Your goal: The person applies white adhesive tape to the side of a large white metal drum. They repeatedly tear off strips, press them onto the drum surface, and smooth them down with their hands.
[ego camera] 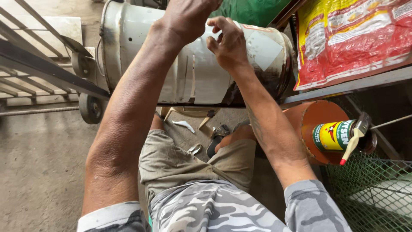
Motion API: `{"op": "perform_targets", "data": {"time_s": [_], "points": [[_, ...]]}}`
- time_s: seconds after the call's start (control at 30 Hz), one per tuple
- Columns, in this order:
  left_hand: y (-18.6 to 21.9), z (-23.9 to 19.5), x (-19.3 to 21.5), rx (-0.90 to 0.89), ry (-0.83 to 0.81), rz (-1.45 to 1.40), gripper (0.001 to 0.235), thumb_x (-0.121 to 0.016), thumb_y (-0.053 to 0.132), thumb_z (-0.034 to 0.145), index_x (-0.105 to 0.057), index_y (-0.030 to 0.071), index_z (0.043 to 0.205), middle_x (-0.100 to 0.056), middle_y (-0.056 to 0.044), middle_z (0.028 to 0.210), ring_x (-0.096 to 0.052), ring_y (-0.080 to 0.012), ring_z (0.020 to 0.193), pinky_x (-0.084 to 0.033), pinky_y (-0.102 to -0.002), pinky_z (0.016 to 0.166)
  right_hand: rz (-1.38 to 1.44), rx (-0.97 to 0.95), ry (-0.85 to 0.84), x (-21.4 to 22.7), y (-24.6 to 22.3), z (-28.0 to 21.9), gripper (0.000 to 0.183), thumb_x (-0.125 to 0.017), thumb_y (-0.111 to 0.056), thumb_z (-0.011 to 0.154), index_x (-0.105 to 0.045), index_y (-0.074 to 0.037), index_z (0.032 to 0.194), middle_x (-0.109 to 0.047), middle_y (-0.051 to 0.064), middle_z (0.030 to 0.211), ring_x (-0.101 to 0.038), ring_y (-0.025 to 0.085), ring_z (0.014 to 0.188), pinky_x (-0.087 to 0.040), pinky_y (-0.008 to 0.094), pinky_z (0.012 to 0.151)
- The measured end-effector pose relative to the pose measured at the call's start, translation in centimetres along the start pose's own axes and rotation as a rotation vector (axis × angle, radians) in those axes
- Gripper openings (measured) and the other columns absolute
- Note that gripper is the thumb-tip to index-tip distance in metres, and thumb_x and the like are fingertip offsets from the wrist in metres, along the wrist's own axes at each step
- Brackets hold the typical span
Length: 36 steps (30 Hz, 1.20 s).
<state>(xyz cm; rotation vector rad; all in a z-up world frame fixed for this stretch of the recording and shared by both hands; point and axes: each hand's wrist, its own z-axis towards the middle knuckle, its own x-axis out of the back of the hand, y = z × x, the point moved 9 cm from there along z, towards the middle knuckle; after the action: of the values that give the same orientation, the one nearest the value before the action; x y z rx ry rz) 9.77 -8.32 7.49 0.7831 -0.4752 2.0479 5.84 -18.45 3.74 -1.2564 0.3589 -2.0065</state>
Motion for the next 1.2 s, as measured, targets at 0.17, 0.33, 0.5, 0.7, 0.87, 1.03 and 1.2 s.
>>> {"op": "perform_targets", "data": {"time_s": [0.17, 0.33, 0.5, 0.7, 0.87, 1.03, 1.2], "points": [[0.2, 0.6, -0.5, 0.05, -0.047, -0.08, 0.027, -0.082, -0.002, 0.064, -0.07, 0.004, 0.087, -0.07, -0.013, 0.075, -0.071, -0.0286, 0.068, -0.054, -0.04, 0.052, -0.01, 0.062, -0.037, -2.5, 0.4, 2.2, 0.027, -0.089, -0.006, 0.073, -0.069, -0.001, 0.091, -0.07, 0.011, 0.092, -0.069, 0.019, 0.07, -0.056, 0.032, 0.064], [0.6, 0.7, -0.3, 0.09, -0.054, -0.081, 0.026, -0.082, -0.004, 0.066, -0.071, 0.004, 0.088, -0.069, -0.014, 0.074, -0.071, -0.0267, 0.065, -0.054, -0.038, 0.05, -0.007, 0.072, -0.031, -3.0, 1.5, 2.5, 0.021, -0.085, -0.006, 0.089, -0.067, -0.002, 0.078, -0.074, 0.008, 0.074, -0.071, 0.019, 0.067, -0.057, 0.036, 0.062], [0.2, -0.1, 2.1, 0.28, -0.244, -0.166, 0.026, -0.071, -0.007, 0.091, -0.071, 0.002, 0.115, -0.072, -0.018, 0.094, -0.073, -0.0284, 0.081, -0.056, -0.042, 0.064, 0.038, 0.09, 0.003, -2.7, 1.5, 2.8, 0.017, -0.08, -0.006, 0.089, -0.066, -0.002, 0.079, -0.075, 0.007, 0.077, -0.072, 0.015, 0.069, -0.059, 0.034, 0.06], [6.4, -6.9, 4.7, 0.448, -0.319, -0.141, 0.059, -0.078, 0.016, 0.086, -0.053, -0.001, 0.137, -0.056, -0.028, 0.137, -0.045, -0.0427, 0.134, -0.03, -0.059, 0.109, -0.014, 0.079, 0.0, -2.6, 2.1, 3.0, 0.026, -0.073, 0.0, 0.095, -0.057, 0.002, 0.075, -0.057, 0.013, 0.066, -0.059, 0.014, 0.063, -0.046, 0.035, 0.055], [10.1, -10.6, 2.2, 0.464, -0.321, -0.049, 0.063, -0.074, 0.021, 0.085, -0.054, 0.001, 0.141, -0.047, -0.028, 0.149, -0.034, -0.0425, 0.147, -0.017, -0.065, 0.118, 0.151, 0.0, -0.026, -3.0, 3.4, 3.5, 0.019, -0.074, -0.002, 0.089, -0.064, -0.002, 0.073, -0.062, 0.005, 0.06, -0.056, 0.007, 0.057, -0.044, 0.029, 0.05], [10.4, -11.5, 0.7, 0.436, -0.314, 0.065, 0.056, -0.063, 0.01, 0.088, -0.057, 0.005, 0.143, -0.046, -0.025, 0.155, -0.032, -0.0413, 0.151, -0.011, -0.063, 0.124, 0.17, 0.073, 0.039, -2.5, 3.1, 4.9, 0.017, -0.074, 0.0, 0.086, -0.063, -0.002, 0.073, -0.066, 0.001, 0.063, -0.059, 0.004, 0.06, -0.047, 0.025, 0.051], [10.9, -12.3, 0.2, 0.431, -0.315, 0.067, 0.061, -0.062, 0.006, 0.082, -0.057, 0.003, 0.143, -0.045, -0.027, 0.155, -0.031, -0.0421, 0.151, -0.01, -0.062, 0.124, 0.291, -0.067, 0.019, -3.6, 5.4, 4.8, 0.015, -0.068, 0.001, 0.087, -0.068, -0.003, 0.073, -0.066, 0.0, 0.061, -0.058, 0.003, 0.051, -0.047, 0.023, 0.046]]}}
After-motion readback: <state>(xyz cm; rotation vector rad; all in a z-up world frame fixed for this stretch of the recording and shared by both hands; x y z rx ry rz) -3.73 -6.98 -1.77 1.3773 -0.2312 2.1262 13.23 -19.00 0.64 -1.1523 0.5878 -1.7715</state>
